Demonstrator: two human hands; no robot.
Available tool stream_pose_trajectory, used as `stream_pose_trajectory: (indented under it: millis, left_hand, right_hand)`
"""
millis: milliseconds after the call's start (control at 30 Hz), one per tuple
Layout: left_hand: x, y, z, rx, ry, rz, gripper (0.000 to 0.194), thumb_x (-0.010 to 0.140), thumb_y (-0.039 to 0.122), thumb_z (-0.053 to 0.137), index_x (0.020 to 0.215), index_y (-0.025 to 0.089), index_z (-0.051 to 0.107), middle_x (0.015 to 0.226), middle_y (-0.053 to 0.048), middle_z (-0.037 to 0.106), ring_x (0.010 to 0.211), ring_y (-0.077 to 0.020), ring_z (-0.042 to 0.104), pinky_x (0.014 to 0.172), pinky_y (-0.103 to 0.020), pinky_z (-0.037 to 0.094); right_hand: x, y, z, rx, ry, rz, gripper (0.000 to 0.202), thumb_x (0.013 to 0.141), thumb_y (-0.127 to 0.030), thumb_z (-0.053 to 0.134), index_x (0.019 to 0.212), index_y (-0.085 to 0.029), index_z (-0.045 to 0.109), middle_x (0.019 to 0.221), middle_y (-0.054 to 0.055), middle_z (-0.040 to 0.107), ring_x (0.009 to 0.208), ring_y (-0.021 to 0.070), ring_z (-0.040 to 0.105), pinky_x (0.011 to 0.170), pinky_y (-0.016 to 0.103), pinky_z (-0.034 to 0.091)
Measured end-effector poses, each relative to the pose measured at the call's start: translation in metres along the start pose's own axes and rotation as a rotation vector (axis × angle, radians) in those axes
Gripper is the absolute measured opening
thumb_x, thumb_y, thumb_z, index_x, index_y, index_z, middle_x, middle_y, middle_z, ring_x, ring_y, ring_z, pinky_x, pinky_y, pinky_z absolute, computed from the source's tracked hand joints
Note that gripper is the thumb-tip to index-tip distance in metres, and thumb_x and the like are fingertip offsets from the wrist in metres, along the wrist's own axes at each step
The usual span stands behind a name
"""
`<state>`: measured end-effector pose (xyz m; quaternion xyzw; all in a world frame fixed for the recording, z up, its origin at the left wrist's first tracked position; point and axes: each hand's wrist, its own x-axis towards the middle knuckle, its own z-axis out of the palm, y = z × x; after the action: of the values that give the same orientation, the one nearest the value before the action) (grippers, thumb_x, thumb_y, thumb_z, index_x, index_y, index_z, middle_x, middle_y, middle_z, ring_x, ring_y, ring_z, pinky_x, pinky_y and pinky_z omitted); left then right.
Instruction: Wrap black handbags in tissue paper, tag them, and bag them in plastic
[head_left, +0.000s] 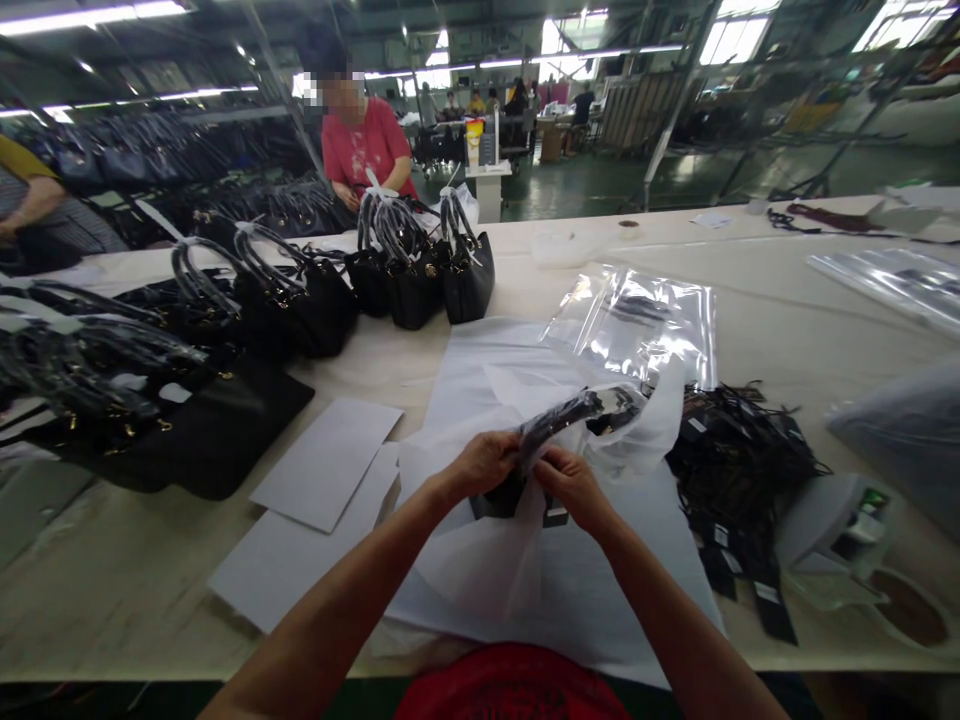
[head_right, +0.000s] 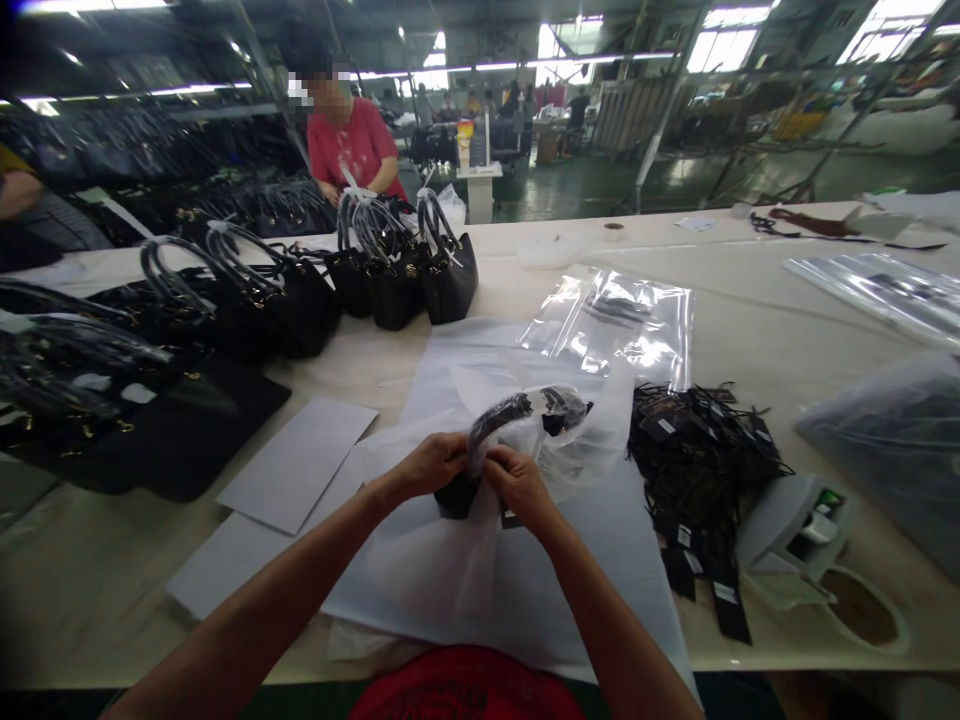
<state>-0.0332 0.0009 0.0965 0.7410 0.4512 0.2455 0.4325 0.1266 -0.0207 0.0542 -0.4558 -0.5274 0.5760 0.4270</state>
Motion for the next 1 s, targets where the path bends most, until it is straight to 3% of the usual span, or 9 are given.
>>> stream_pose_trajectory:
  millis: [233,433,600,733,933,1000]
  left_hand:
    - [-0.018,-0.006,-0.003,0.045,0.188,-0.037,0.015,0.071,0.017,0.054,0.066,0.017,0.068,0.070,0.000,0.051,0.064,-0.0113,0.051,0.060,-0.021,0.040]
    - [-0.035,-0.012,0.006,-0.352,0.364,-0.091,0.006,0.063,0.022,0.065,0.061,0.016,0.068,0.081,-0.003,0.057,0.062,-0.0087,0.050,0.053,-0.020,0.039]
    - [-0.030,-0.013,0.007,-0.592,0.241,-0.228,0.026,0.064,0.039,0.066,0.064,0.013,0.059,0.055,0.003,0.047,0.040,-0.0045,0.033,0.039,-0.020,0.024]
    - [-0.028,-0.020,0.002,-0.492,0.170,-0.195,0.032,0.073,0.048,0.052,0.067,0.017,0.051,0.057,0.002,0.050,0.040,-0.0063,0.034,0.039,-0.021,0.026]
    - [-0.041,-0.021,-0.003,-0.071,0.168,-0.056,0.011,0.070,0.023,0.056,0.062,0.018,0.051,0.061,0.003,0.046,0.056,-0.0104,0.040,0.055,-0.023,0.031]
    - [-0.048,-0.018,-0.001,0.034,0.179,-0.015,0.013,0.073,0.019,0.054,0.061,0.018,0.050,0.065,0.002,0.046,0.059,-0.0116,0.039,0.059,-0.025,0.031]
  right_hand:
    - [-0.011,0.007,0.004,-0.107,0.118,-0.010,0.023,0.074,-0.043,0.059,0.073,-0.019,0.058,0.054,-0.005,0.053,0.050,0.0110,0.045,0.051,0.024,0.036]
    - [-0.021,0.010,0.004,-0.329,0.171,-0.032,0.023,0.077,-0.043,0.054,0.074,-0.021,0.057,0.061,-0.003,0.057,0.057,0.0131,0.050,0.057,0.025,0.038]
    - [-0.014,0.003,0.008,-0.336,0.199,0.019,0.022,0.075,-0.039,0.052,0.066,-0.020,0.057,0.058,-0.002,0.058,0.056,0.0137,0.052,0.059,0.026,0.039]
    - [-0.012,0.005,0.009,-0.327,0.216,0.017,0.021,0.071,-0.039,0.055,0.065,-0.020,0.058,0.059,-0.002,0.059,0.058,0.0141,0.052,0.060,0.027,0.040]
    - [-0.021,0.014,0.001,-0.120,0.153,0.042,0.025,0.057,-0.028,0.071,0.079,-0.018,0.065,0.077,0.001,0.065,0.077,0.0177,0.059,0.073,0.031,0.047]
    - [-0.024,0.014,-0.003,-0.110,0.167,0.093,0.031,0.054,-0.025,0.073,0.083,-0.019,0.065,0.081,0.001,0.064,0.076,0.0177,0.058,0.066,0.030,0.048]
